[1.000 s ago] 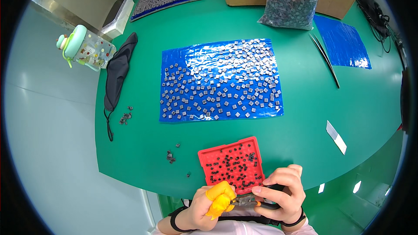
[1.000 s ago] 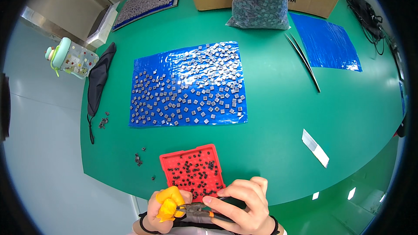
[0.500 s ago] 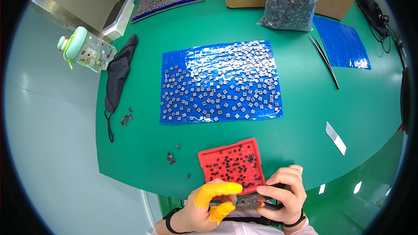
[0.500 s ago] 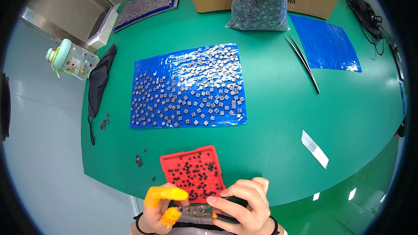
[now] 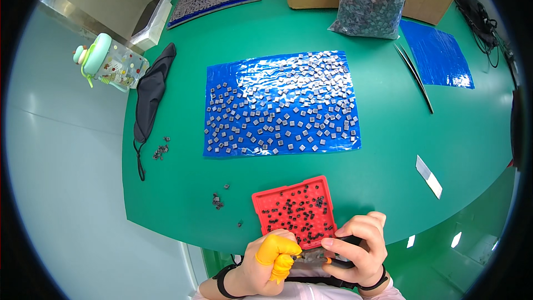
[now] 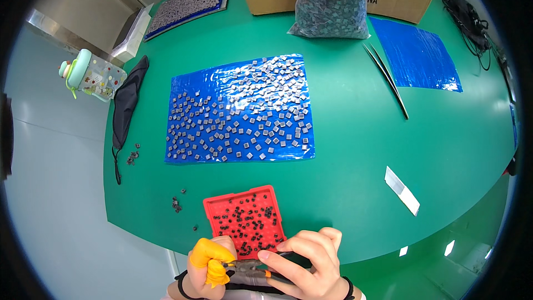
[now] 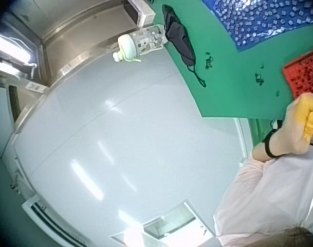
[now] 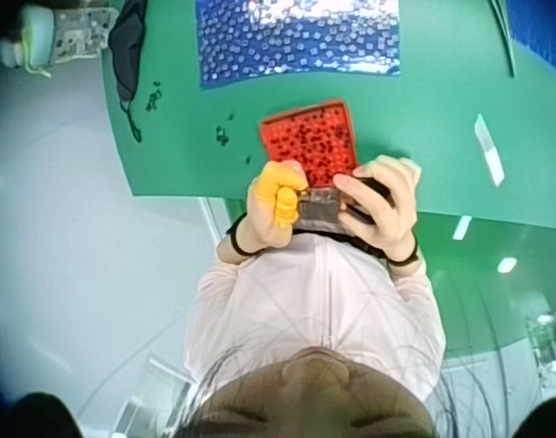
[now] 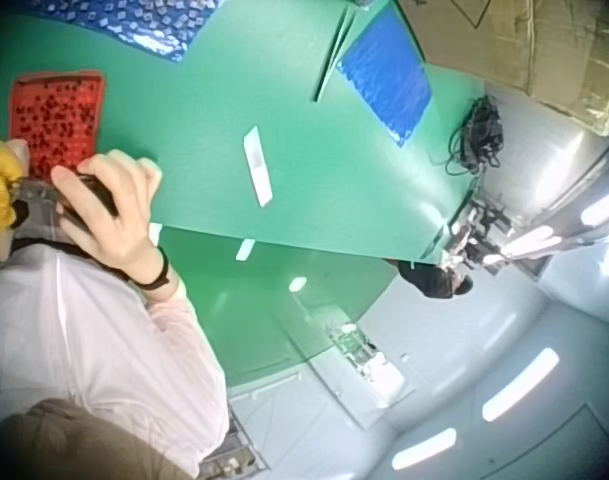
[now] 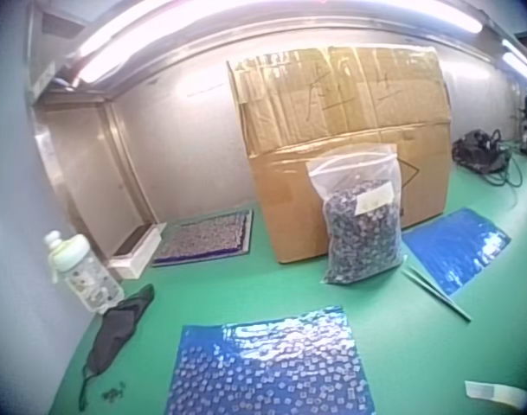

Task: The person picks small black components from a red tray and places them onto a green table using a yellow finger cot and pliers. The person repeatedly handles the components one by one, moving them from the tray to the table surface.

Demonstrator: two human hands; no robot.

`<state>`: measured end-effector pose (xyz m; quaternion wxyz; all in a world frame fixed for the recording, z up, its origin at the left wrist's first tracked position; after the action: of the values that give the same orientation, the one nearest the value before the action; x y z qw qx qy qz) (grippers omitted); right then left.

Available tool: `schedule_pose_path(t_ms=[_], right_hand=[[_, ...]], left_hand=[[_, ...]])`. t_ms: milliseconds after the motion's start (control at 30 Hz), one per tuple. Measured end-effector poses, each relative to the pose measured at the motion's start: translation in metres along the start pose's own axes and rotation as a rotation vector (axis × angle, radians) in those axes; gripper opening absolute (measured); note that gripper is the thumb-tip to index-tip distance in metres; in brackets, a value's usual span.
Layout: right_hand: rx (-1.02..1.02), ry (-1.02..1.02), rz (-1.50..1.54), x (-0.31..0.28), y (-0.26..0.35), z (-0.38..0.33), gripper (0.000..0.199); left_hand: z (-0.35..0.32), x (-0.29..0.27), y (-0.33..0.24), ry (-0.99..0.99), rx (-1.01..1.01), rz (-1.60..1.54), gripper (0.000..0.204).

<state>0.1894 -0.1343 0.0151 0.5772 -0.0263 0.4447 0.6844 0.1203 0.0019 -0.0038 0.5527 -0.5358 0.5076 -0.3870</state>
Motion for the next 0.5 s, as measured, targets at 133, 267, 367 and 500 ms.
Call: schedule_pose_path(t_ms=[133,267,367,500], right_hand=[[-0.027,0.019,-0.050,0.001,0.003,0.000,0.057],[-0.029,0.016,-0.047,0.002,0.004,-0.001,0.056],[-0.004,0.007,-0.040,0.000,0.002,0.000,0.055],[0.028,-0.020,-0.008,-0.002,-0.001,-0.001,0.053]], left_hand=[[-0.007,0.004,0.028,0.097,-0.210,-0.038,0.020],[-0.001,-0.001,0.009,0.053,-0.070,-0.205,0.016],[0.002,0.001,0.014,0.125,-0.114,-0.195,0.017],[0.000,-0.009,0.010,-0.063,-0.237,-0.491,0.021]])
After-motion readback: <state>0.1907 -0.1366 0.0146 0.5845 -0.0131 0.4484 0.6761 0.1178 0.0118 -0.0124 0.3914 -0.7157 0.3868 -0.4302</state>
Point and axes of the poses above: each hand's wrist, its own z-axis towards the middle knuckle, its own x-axis out of the palm, y = z × x, the point moved 9 cm from there along z, towards the middle knuckle, and after that the axes turned 15 degrees about -x, right-handed, at the moved point
